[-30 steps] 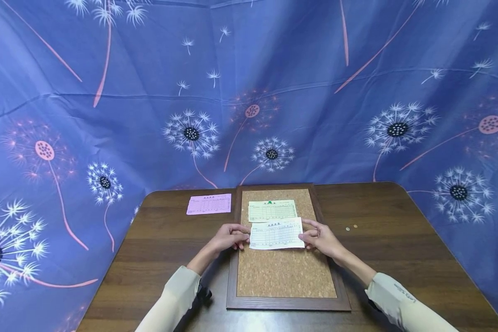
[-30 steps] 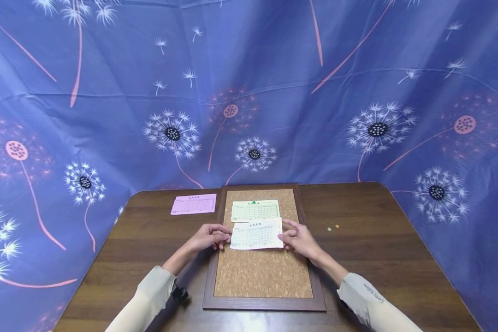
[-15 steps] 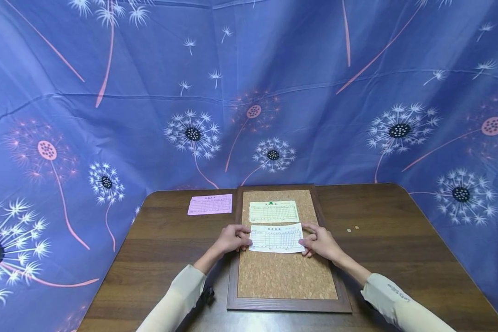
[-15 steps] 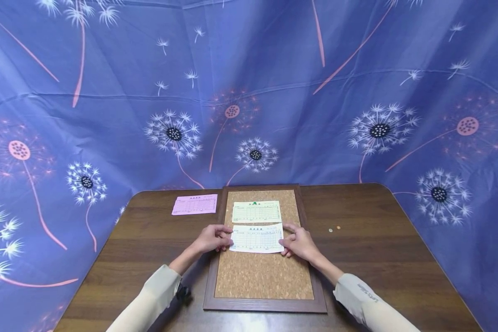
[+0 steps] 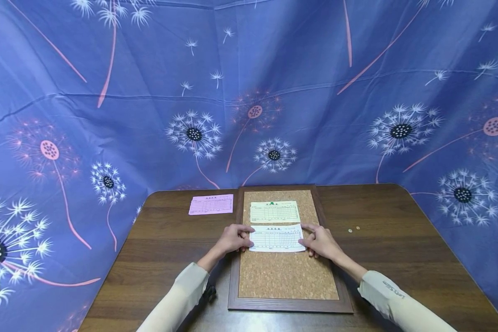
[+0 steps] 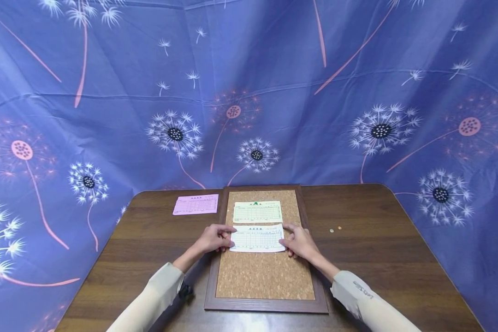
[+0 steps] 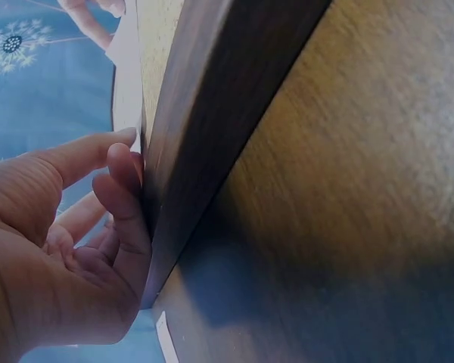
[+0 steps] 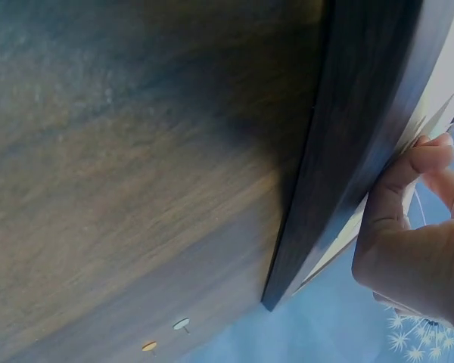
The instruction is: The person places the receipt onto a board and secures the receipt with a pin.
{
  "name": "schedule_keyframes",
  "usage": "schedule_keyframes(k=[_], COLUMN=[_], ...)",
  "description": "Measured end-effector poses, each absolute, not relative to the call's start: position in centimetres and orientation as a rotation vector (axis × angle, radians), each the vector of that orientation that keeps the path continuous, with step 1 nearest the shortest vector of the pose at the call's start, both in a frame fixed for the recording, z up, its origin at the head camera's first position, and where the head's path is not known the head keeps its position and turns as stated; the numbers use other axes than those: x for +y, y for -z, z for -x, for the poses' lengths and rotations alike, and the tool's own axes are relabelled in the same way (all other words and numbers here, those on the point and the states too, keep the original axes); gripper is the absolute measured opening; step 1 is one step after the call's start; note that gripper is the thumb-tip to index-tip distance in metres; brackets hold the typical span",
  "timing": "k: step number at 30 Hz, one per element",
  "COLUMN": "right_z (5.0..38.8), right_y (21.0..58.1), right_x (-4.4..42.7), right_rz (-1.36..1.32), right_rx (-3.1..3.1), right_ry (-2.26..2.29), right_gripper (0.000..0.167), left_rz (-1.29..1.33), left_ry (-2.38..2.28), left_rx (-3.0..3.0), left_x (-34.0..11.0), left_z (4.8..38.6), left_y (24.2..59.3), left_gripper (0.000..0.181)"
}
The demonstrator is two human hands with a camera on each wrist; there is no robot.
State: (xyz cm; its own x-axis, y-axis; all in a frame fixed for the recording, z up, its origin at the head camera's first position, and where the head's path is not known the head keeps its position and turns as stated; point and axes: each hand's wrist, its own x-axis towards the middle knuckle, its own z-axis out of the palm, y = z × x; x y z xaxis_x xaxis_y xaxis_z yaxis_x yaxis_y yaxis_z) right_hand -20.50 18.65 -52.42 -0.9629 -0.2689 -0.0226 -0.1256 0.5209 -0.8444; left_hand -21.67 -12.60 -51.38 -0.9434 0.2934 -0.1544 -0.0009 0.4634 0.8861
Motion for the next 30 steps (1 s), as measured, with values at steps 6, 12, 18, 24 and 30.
schedule_keyframes(k=[6,12,18,24,30], right_z=[21.0,20.9,20.5,20.5,20.8], right_y=[52.6,52.2,51.5,51.1,50.7], right_x=[18.8,18.9,20.0,22.3,25.0], right_rz=[0.335,0.324,0.387,0.495,0.479], right_rx=[2.646,2.642,2.618,2.588,2.622], right_ry=[1.366,1.364,1.374,1.382,1.378], right_gripper=[0.056,0.056,0.051,0.048,0.043], left_rz=[-0.266,-0.277,-0.274,-0.301,-0.299], left_ry=[-1.431,-1.392,-1.375,-1.407,-1.400], left_rx=[2.475,2.504,2.510,2.503,2.503], left_x=[-12.5,-12.5,-12.4,-12.5,-12.6], left_z=[21.9,21.8,21.9,21.9,21.9], left_y=[51.5,51.6,51.6,51.6,51.6], left_gripper=[0.046,0.047,0.048,0.049,0.049])
